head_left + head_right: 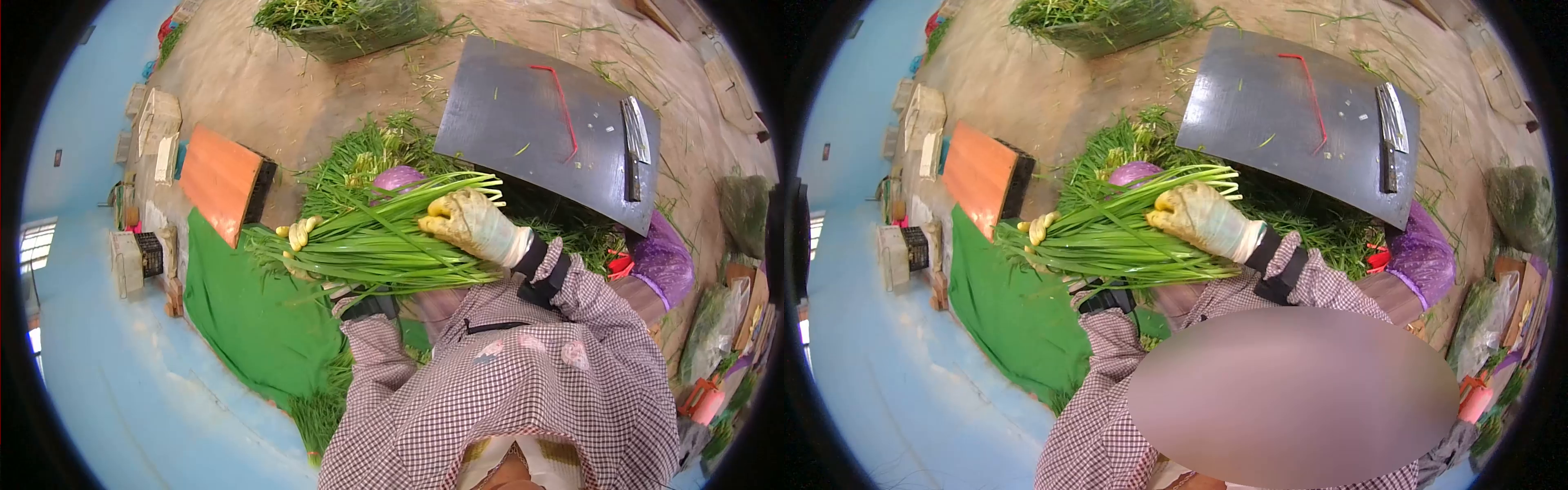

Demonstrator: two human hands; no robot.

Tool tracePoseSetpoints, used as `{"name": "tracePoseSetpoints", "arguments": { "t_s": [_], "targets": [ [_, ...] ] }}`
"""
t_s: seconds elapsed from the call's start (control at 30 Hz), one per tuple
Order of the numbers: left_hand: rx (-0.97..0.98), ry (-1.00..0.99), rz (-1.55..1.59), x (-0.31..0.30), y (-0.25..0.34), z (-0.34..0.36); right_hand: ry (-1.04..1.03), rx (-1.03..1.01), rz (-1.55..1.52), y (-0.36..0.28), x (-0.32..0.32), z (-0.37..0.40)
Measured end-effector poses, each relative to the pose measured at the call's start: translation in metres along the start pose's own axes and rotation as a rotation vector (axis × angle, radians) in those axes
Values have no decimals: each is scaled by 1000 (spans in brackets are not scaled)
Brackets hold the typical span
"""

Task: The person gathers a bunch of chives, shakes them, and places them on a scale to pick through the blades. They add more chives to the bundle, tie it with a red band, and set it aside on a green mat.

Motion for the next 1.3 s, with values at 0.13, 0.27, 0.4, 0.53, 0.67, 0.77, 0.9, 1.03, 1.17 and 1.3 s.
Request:
{"name": "tracePoseSetpoints", "arguments": {
  "t_s": [0.13, 0.27, 0.4, 0.53, 0.67, 0.77, 0.9, 1.03, 1.17, 1.3],
  "targets": [
    [-88, 67, -71, 1, 5, 1, 162, -154, -96, -21, -15, -20],
    [-24, 74, -18, -7, 7, 3, 493, 89, -711, 0, -94, -13],
    [-50, 103, 23, -22, 19, 10, 172, 497, -1425, 49, -71, 78],
    [-14, 165, 110, -56, 30, 17, -318, 691, 28, 97, 11, 191],
    [-74, 61, 101, -54, 20, 15, -330, 655, -822, 75, 46, 137],
    [-16, 46, 128, -50, 15, 9, 19, 814, -1519, 50, 44, 96],
    [11, 86, -4, -47, 30, 10, 6, 866, -1707, 47, 38, 87],
    [57, 227, 4, -59, 40, 21, -54, 894, -1772, 39, 39, 89],
    [12, 233, 39, -66, 41, 24, -150, 743, -1635, 37, 28, 75],
    [-35, 120, 53, -66, 37, 22, -67, 715, -1668, 39, 43, 73]
  ]
}}
Point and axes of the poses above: each hand's wrist, its own z-axis away from the middle knuckle, its own x-axis out of the palm, y = z × x, the point moved 8 cm from there along -z, towards the middle knuckle, and after that the axes turned 12 degrees about z, right-handed, at the moved point
